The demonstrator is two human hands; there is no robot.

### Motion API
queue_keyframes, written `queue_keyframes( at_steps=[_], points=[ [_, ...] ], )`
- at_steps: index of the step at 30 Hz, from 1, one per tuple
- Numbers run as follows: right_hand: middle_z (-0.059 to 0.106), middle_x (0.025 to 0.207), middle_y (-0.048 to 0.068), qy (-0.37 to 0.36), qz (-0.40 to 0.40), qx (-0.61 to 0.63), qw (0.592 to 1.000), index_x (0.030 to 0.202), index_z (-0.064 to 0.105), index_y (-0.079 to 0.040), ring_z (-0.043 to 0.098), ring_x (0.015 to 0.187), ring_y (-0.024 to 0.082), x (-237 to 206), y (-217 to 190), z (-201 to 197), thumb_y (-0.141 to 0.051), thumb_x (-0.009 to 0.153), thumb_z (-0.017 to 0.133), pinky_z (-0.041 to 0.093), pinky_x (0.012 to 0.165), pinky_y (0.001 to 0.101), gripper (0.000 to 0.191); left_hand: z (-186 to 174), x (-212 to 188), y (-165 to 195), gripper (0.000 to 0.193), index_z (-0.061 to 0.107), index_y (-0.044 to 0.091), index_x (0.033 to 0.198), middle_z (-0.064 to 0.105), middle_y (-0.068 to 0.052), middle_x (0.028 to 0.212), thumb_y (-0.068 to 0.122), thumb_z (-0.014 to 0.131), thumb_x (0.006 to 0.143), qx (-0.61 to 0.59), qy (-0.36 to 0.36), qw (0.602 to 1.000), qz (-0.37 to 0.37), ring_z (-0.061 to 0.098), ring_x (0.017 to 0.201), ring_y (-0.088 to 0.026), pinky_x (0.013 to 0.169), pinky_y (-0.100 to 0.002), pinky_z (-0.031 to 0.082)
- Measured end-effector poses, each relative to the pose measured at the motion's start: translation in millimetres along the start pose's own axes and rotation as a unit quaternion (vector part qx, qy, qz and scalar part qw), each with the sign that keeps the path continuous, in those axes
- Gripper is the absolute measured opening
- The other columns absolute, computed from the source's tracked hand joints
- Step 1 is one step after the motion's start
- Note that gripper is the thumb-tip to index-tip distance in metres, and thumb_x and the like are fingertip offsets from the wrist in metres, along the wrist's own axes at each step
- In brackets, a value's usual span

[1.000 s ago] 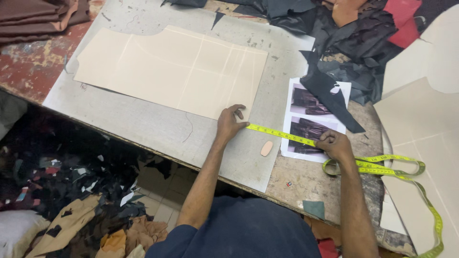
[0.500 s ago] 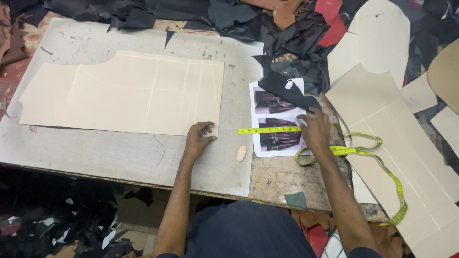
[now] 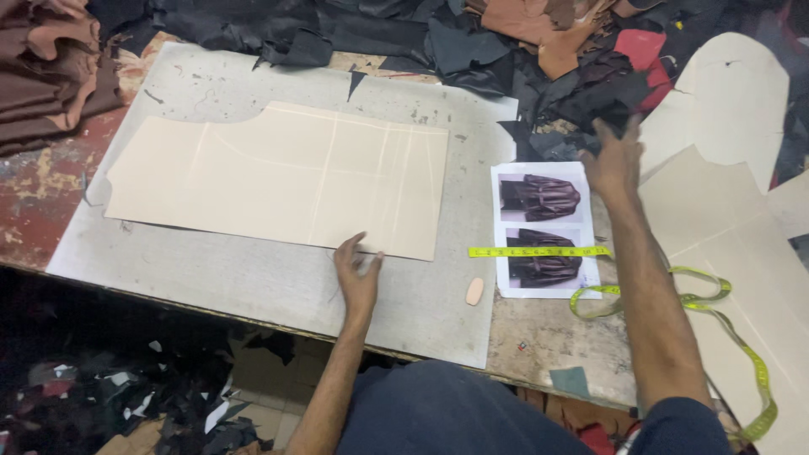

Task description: The person measures paper garment pattern pieces laid on a work table using a yellow measuring tape, checking dimensions against a printed photo of a leather jacket. They reposition the tape across different pattern sections, smooth the paper flat, and stack the measured pattern pieces together at the end.

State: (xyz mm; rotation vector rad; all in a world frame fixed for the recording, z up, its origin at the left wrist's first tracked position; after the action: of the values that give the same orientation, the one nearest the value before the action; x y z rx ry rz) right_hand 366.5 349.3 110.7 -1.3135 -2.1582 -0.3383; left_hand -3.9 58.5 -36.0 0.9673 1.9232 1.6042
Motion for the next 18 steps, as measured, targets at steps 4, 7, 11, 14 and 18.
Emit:
queue_keyframes(
  at_steps=[4,7,11,14,18],
  points=[
    [0.067,0.125,0.017,-0.3,0.114,0.301,0.898,0.139,0.062,-0.017,0.073,0.101,0.029,-85.5,-108.7,74.2,-0.024,0.082,0.075,0.061,0.085,0.0399,0.059,-77.2,19.4,-54.4,0.066,0.04,0.006,0.151,0.047,-0.014,0.147,0.01,0.069,0.092,-0.163,0.166,0.958,-0.17,0.048,0.135,-0.026,0.111,-0.041,0.043],
    [0.038,0.153,0.027,-0.382,0.057,0.235,0.892,0.155,0.033,-0.005,0.036,0.141,0.042,-149.2,-202.9,99.1,-0.044,0.086,0.079,0.033,0.115,0.0542,0.092,-110.9,38.8,-90.6,0.07,0.032,0.005,0.153,0.044,-0.018,0.149,0.019,0.069,0.094,-0.299,0.195,0.907,-0.221,0.045,0.139,-0.028,0.114,-0.043,0.039],
    [0.025,0.159,0.032,-0.344,0.145,0.205,0.905,0.158,0.024,-0.003,0.025,0.145,0.047,-171.2,-259.1,108.6,-0.051,0.087,0.078,0.028,0.114,0.0599,0.102,-121.2,57.1,-120.0,0.071,0.032,0.001,0.152,0.047,-0.019,0.151,0.025,0.065,0.094,-0.405,0.143,0.863,-0.265,0.045,0.14,-0.032,0.116,-0.045,0.039],
    [0.037,0.158,0.025,-0.263,0.269,0.263,0.889,0.157,0.03,-0.005,0.036,0.142,0.043,-165.3,-259.6,111.8,-0.048,0.085,0.076,0.034,0.115,0.0548,0.096,-119.7,72.4,-127.7,0.07,0.039,-0.002,0.154,0.046,-0.022,0.149,0.03,0.063,0.097,-0.416,0.112,0.853,-0.294,0.045,0.141,-0.034,0.118,-0.045,0.038],
    [0.056,0.145,0.019,-0.185,0.464,0.501,0.707,0.155,0.035,-0.008,0.055,0.131,0.032,-171.1,-246.0,136.7,-0.04,0.082,0.075,0.044,0.107,0.0463,0.089,-118.8,89.2,-122.6,0.071,0.036,0.002,0.155,0.049,-0.022,0.149,0.036,0.061,0.098,-0.422,0.073,0.848,-0.311,0.045,0.14,-0.031,0.118,-0.041,0.036]
  ],
)
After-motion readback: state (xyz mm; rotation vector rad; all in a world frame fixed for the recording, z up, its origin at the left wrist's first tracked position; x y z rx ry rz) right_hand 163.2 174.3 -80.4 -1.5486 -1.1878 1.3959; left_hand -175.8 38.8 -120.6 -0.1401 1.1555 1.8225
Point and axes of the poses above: each hand's wrist, its own x-axis towards the middle knuckle, its own z-axis out of the palm, y = z × x, the point moved 7 cm from there along x, towards the middle knuckle
